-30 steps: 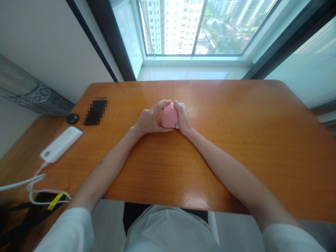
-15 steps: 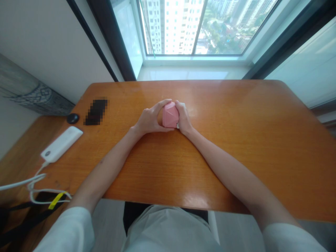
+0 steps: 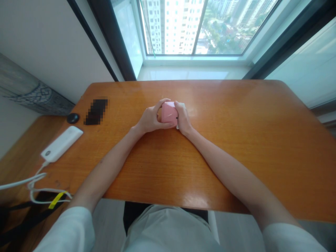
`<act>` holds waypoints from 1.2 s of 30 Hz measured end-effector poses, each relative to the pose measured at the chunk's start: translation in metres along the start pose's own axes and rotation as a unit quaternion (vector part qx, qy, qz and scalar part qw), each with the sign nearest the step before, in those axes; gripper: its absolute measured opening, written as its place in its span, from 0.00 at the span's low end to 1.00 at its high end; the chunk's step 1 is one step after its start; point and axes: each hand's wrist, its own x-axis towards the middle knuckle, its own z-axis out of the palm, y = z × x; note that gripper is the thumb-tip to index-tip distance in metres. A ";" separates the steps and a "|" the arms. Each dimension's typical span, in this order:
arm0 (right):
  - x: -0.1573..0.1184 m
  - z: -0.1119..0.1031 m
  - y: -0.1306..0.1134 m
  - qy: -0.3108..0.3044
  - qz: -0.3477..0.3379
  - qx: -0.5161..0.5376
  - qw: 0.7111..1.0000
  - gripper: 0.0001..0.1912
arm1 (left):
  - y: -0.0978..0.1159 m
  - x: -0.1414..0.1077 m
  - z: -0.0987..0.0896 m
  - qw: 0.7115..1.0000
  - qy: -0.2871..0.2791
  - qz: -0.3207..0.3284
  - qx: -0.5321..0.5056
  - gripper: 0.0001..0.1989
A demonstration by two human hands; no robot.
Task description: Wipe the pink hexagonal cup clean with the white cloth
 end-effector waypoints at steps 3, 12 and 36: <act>-0.003 0.002 -0.007 0.021 -0.010 -0.005 1.000 0.35 | -0.007 0.000 0.002 0.998 -0.010 -0.027 -0.047 0.50; -0.004 0.004 -0.014 0.024 -0.027 -0.026 0.999 0.35 | -0.014 -0.002 0.005 0.998 -0.007 -0.036 -0.050 0.51; -0.008 0.006 -0.025 0.039 0.015 -0.020 0.999 0.35 | -0.013 -0.007 -0.012 0.987 -0.072 0.074 0.122 0.76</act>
